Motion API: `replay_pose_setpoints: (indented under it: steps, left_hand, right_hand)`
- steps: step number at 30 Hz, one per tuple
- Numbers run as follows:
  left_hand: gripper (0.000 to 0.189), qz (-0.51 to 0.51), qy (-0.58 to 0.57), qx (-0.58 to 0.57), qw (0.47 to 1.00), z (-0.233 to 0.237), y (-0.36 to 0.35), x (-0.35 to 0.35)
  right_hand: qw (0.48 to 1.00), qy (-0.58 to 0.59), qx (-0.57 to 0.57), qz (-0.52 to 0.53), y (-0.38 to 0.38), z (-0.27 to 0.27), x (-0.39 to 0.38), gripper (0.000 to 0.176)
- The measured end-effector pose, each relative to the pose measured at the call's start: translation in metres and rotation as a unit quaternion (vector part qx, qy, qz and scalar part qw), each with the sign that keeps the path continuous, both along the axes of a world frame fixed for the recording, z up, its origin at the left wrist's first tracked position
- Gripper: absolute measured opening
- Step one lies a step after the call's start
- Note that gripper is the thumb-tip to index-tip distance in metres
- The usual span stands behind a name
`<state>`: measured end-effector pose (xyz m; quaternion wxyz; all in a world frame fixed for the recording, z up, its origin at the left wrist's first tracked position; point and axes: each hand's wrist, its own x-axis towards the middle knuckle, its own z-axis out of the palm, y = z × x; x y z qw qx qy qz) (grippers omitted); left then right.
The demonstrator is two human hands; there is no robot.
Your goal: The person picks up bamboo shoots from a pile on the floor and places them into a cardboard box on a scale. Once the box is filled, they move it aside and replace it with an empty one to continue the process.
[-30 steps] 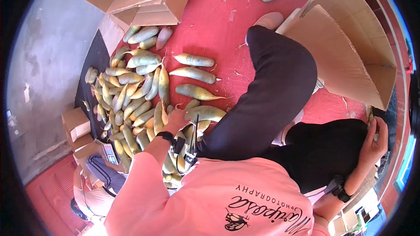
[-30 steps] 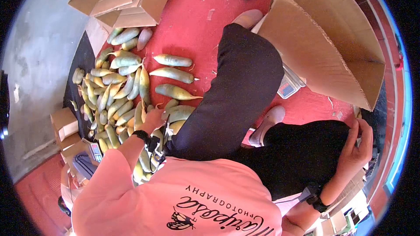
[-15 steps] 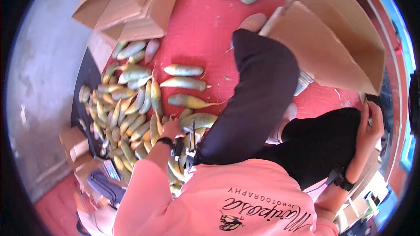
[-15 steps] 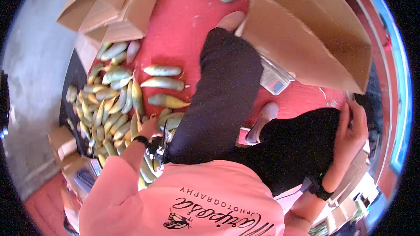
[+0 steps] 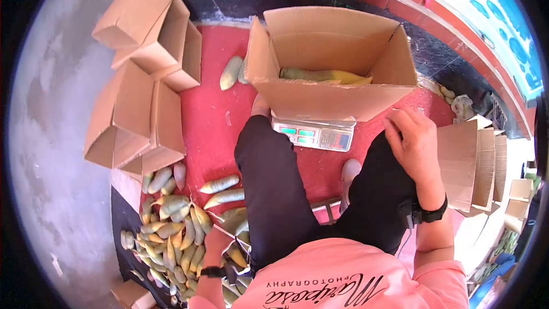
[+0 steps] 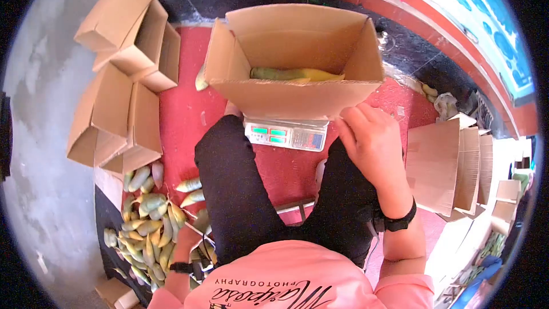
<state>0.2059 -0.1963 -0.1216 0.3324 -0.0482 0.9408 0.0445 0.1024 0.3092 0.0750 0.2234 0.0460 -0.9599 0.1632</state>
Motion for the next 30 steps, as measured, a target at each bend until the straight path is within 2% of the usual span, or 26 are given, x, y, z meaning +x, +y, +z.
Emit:
replay_pose_setpoints:
  steps: [1, 3, 4, 5, 7, 8, 9, 10, 12, 13, 15, 16, 18, 20, 24, 26, 28, 30]
  left_hand:
    - [0.061, 0.081, -0.013, -0.015, 0.997, 0.028, 0.0, -0.009]
    - [0.06, 0.168, 0.101, 0.023, 0.98, 0.075, -0.004, -0.017]
    - [0.057, 0.19, 0.12, -0.019, 0.974, 0.085, -0.017, -0.022]
    - [0.054, 0.179, 0.189, 0.011, 0.965, 0.099, -0.026, -0.025]
    - [0.052, 0.244, 0.271, 0.06, 0.929, 0.147, -0.015, -0.043]
    - [0.05, 0.252, 0.313, 0.08, 0.912, 0.149, -0.036, -0.047]
    - [0.05, 0.277, 0.293, 0.11, 0.908, 0.181, -0.017, -0.06]
    - [0.05, 0.272, 0.297, 0.109, 0.909, 0.196, -0.015, -0.067]
    - [0.051, 0.29, 0.354, 0.272, 0.847, 0.219, -0.015, -0.083]
    - [0.051, 0.286, 0.356, 0.273, 0.847, 0.228, -0.008, -0.09]
    - [0.049, 0.282, 0.397, 0.432, 0.759, 0.244, 0.02, -0.112]
    - [0.049, 0.279, 0.397, 0.434, 0.76, 0.253, 0.037, -0.124]
    - [0.053, 0.207, 0.378, 0.517, 0.74, 0.266, 0.078, -0.151]
    - [0.053, 0.179, 0.359, 0.544, 0.737, 0.272, 0.118, -0.177]
    - [0.048, 0.125, 0.272, 0.53, 0.794, 0.261, 0.186, -0.237]
    - [0.047, 0.106, 0.212, 0.547, 0.803, 0.246, 0.219, -0.268]
    - [0.049, 0.091, 0.184, 0.523, 0.827, 0.228, 0.252, -0.296]
    - [0.052, 0.006, 0.231, 0.441, 0.867, 0.201, 0.279, -0.328]
  right_hand:
    - [1.0, 0.005, 0.002, 0.005, 0.002, 0.002, 0.001, 0.012]
    - [1.0, 0.015, 0.001, 0.011, 0.007, 0.003, 0.004, 0.012]
    - [1.0, 0.02, -0.002, 0.005, 0.009, 0.002, 0.005, 0.012]
    - [1.0, 0.023, -0.014, 0.007, 0.012, 0.002, 0.007, 0.012]
    - [0.999, 0.029, -0.029, 0.006, 0.015, 0.003, 0.008, 0.012]
    - [0.999, 0.029, -0.032, 0.006, 0.016, 0.004, 0.009, 0.013]
    - [0.999, 0.029, -0.036, 0.006, 0.017, 0.004, 0.01, 0.013]
    - [0.999, 0.033, -0.039, 0.002, 0.019, 0.004, 0.011, 0.013]
    - [0.999, 0.029, -0.045, 0.006, 0.022, 0.002, 0.013, 0.014]
    - [0.998, 0.033, -0.047, 0.003, 0.024, 0.001, 0.013, 0.014]
    - [0.996, 0.039, -0.074, 0.017, 0.027, 0.0, 0.013, 0.015]
    - [0.996, 0.041, -0.074, 0.013, 0.028, -0.001, 0.014, 0.015]
    - [0.996, 0.044, -0.079, 0.012, 0.03, -0.003, 0.014, 0.015]
    - [0.996, 0.041, -0.078, 0.012, 0.032, -0.003, 0.016, 0.015]
    - [0.995, 0.039, -0.094, 0.007, 0.035, -0.001, 0.019, 0.014]
    - [0.994, 0.043, -0.101, 0.006, 0.036, -0.003, 0.02, 0.014]
    - [0.993, 0.046, -0.107, 0.004, 0.037, -0.004, 0.02, 0.014]
    - [0.992, 0.041, -0.117, 0.006, 0.038, -0.003, 0.02, 0.015]
